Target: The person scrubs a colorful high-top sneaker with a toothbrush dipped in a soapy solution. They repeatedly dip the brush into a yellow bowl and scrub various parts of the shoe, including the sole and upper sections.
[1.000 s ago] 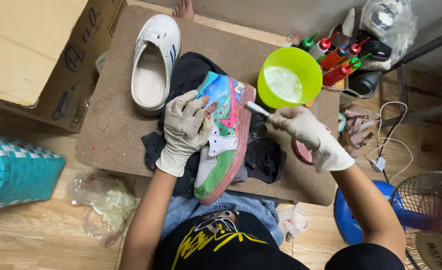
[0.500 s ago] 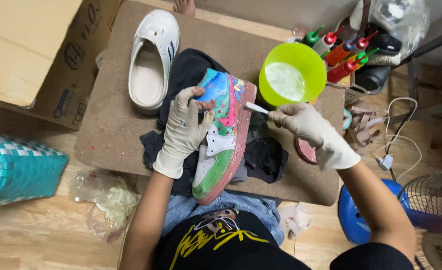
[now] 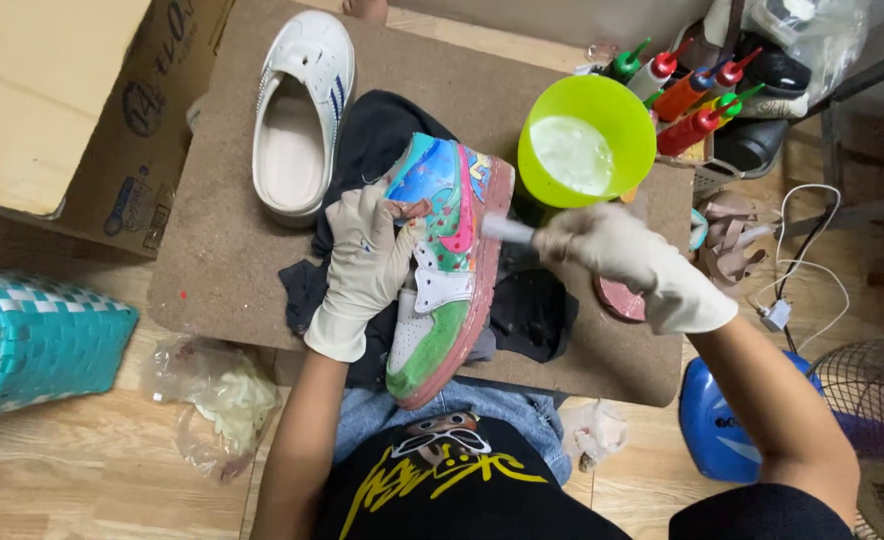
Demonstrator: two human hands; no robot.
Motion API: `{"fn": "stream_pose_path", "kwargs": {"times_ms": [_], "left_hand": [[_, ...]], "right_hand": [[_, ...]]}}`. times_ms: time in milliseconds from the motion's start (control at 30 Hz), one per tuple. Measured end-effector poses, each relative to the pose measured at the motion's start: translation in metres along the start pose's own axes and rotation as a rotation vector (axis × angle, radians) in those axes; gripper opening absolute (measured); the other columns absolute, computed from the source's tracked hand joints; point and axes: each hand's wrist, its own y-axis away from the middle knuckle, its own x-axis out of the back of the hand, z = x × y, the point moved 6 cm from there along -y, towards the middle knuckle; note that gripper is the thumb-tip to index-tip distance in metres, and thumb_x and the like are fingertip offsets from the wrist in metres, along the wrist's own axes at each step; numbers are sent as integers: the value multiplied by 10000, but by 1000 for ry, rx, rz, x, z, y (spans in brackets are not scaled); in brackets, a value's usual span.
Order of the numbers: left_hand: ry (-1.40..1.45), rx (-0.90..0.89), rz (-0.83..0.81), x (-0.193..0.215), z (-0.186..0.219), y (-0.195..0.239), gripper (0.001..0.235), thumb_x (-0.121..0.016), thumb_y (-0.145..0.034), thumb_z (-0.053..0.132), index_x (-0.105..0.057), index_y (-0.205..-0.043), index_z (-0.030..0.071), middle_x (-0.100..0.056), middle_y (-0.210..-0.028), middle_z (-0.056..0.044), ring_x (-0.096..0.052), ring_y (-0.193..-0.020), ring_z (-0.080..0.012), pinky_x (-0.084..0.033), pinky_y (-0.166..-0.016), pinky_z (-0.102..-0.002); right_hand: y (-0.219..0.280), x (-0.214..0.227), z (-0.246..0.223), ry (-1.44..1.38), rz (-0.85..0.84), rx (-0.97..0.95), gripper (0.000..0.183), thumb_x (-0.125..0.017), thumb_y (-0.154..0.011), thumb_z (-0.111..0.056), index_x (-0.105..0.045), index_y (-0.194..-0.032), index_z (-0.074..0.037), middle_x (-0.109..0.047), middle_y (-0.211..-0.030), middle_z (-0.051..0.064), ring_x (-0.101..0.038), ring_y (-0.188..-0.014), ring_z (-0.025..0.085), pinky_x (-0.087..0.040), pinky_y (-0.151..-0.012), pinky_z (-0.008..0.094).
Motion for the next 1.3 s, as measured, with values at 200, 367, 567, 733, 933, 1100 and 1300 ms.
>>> {"fn": "stream_pose_path", "kwargs": {"times_ms": [200,367,567,733,933,1100,1300], "left_hand": [[31,10,-10,-9,-11,3,386,-667,-1007,256,-518,-1302,58,-562,-1300,-157,-515,-1106,-368,-372,-947,-502],[332,48,28,0,-12,-4,161,-696,-1011,187,-687,-1163,132,-688,-1169,-32,-601,-1105,-289,-451,-986,-425],[575,267,56,-21,-24,-8,154,-675,-887,61,-723,-1028,100,-756,-1046,-62,-699,-1010,-243,-530,-924,-352],[732,589,35,-11,-22,-21,413,-631,-831,168,-622,-1237,98,-723,-1155,-141,-686,-1121,-306,-513,-980,-377],[595,586,-72,-16,-22,-21,592,-610,-815,303,-575,-1395,190,-719,-1221,-149,-700,-1136,-333,-515,-969,-411],[403,641,-28,-21,-18,-26,546,-635,-847,382,-579,-1336,145,-723,-1027,-214,-697,-994,-404,-524,-867,-465],[408,734,-88,-23,-31,-29,530,-658,-877,580,-674,-947,55,-748,-894,-199,-743,-835,-357,-539,-744,-445]], "right_hand": [[-23,-25,18,-212,-222,114,303,-767,-846,-402,-794,-856,-100,-719,-714,-14,-604,-672,95,-495,-655,281],[1,-41,4,26,-503,277,323,-764,-893,-405,-856,-841,-101,-611,-668,47,-520,-648,135,-411,-605,332],[7,-26,2,-18,-305,248,318,-755,-905,-367,-829,-823,-69,-695,-666,54,-582,-664,127,-501,-647,327],[10,-17,9,-146,-29,286,283,-762,-869,-367,-819,-865,-90,-718,-708,-34,-619,-686,75,-514,-654,280],[17,-30,22,-154,-111,156,305,-809,-854,-363,-824,-831,-59,-641,-631,14,-518,-581,118,-417,-536,318],[25,-40,17,-323,-213,230,310,-819,-849,-355,-841,-813,-48,-638,-606,-8,-485,-566,93,-370,-526,301],[21,-36,17,-261,-150,294,319,-820,-863,-347,-842,-821,-31,-593,-596,-18,-447,-561,93,-351,-511,313]]}}
